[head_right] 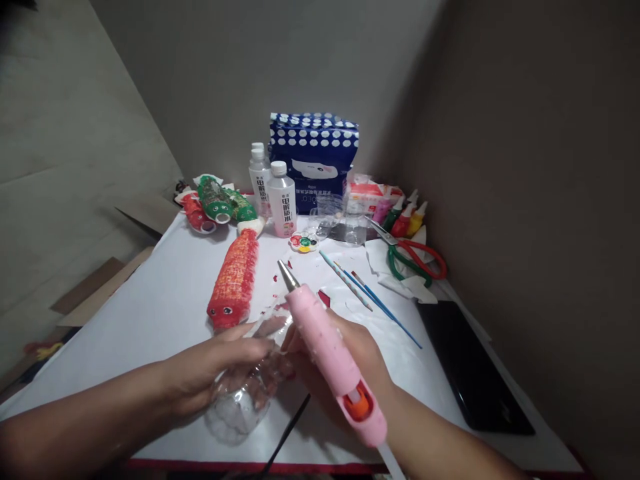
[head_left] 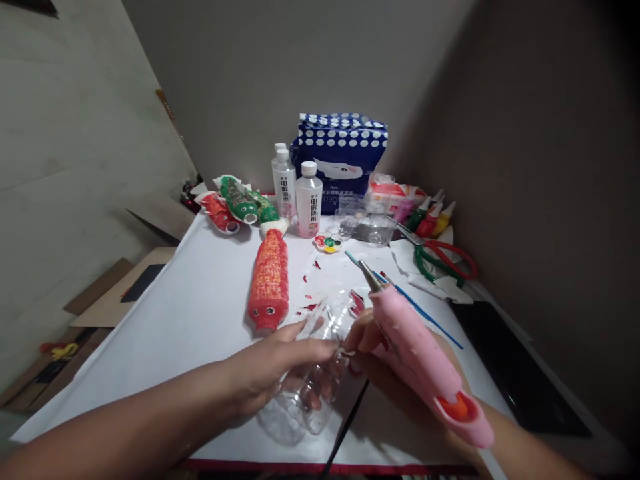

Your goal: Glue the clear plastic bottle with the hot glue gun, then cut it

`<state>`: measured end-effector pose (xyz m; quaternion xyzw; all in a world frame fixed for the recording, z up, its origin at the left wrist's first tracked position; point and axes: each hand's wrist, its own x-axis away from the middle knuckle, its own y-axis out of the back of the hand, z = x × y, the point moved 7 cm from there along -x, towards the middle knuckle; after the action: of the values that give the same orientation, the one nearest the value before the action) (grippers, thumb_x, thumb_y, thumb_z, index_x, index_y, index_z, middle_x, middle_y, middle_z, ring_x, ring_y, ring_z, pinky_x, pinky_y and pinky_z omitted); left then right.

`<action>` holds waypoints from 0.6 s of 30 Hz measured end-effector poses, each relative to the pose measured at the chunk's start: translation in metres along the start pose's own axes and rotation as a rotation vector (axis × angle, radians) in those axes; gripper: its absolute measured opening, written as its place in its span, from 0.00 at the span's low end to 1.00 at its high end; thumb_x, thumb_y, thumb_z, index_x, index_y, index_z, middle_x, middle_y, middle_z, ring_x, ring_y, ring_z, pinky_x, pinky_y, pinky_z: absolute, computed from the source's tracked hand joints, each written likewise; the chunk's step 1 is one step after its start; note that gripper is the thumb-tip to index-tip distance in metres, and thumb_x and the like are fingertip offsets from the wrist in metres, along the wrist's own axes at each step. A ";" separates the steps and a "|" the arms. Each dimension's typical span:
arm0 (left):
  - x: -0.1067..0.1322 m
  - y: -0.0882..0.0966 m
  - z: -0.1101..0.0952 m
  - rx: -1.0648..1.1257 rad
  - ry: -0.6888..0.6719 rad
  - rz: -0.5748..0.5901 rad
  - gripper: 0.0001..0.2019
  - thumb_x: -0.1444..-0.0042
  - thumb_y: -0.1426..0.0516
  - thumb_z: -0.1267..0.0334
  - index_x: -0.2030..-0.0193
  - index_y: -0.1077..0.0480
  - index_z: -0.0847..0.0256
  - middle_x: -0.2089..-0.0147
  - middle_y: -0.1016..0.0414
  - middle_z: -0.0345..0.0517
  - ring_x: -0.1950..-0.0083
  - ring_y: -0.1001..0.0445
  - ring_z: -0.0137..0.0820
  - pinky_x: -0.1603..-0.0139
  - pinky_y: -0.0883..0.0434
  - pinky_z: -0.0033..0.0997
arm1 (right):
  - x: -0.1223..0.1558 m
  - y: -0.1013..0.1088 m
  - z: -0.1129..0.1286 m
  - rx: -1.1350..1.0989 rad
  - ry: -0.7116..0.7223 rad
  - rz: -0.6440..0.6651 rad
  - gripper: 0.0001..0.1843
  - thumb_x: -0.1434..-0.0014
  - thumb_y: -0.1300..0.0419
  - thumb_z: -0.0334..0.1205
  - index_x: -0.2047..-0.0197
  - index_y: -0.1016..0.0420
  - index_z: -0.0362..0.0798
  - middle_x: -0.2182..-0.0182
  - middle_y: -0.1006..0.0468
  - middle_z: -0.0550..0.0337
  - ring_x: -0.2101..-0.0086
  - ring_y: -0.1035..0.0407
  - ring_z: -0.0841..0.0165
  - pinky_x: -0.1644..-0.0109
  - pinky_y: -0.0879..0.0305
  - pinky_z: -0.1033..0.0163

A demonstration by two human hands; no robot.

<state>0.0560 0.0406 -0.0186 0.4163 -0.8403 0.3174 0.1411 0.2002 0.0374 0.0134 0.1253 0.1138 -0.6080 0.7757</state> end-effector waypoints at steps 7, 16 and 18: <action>-0.001 -0.002 0.003 0.084 -0.019 0.035 0.23 0.46 0.36 0.56 0.47 0.35 0.61 0.66 0.24 0.42 0.67 0.27 0.31 0.62 0.33 0.33 | 0.004 0.005 -0.006 0.095 0.059 0.072 0.19 0.37 0.44 0.57 0.70 0.26 0.54 0.67 0.21 0.55 0.65 0.25 0.59 0.54 0.27 0.51; -0.001 -0.001 0.003 0.083 -0.012 -0.028 0.21 0.53 0.34 0.64 0.51 0.31 0.63 0.67 0.24 0.45 0.66 0.26 0.35 0.59 0.33 0.36 | 0.002 -0.009 0.027 0.306 0.279 0.182 0.08 0.37 0.41 0.45 0.62 0.24 0.52 0.66 0.22 0.53 0.61 0.28 0.57 0.56 0.29 0.53; -0.001 0.001 0.003 0.068 -0.014 -0.061 0.18 0.53 0.35 0.65 0.54 0.30 0.64 0.68 0.24 0.44 0.66 0.26 0.35 0.60 0.33 0.36 | 0.003 -0.009 0.029 0.343 0.310 0.190 0.08 0.39 0.39 0.46 0.62 0.24 0.52 0.66 0.22 0.52 0.59 0.29 0.55 0.55 0.30 0.52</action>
<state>0.0563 0.0395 -0.0218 0.4483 -0.8169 0.3386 0.1305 0.1928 0.0233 0.0390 0.3572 0.1143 -0.5161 0.7701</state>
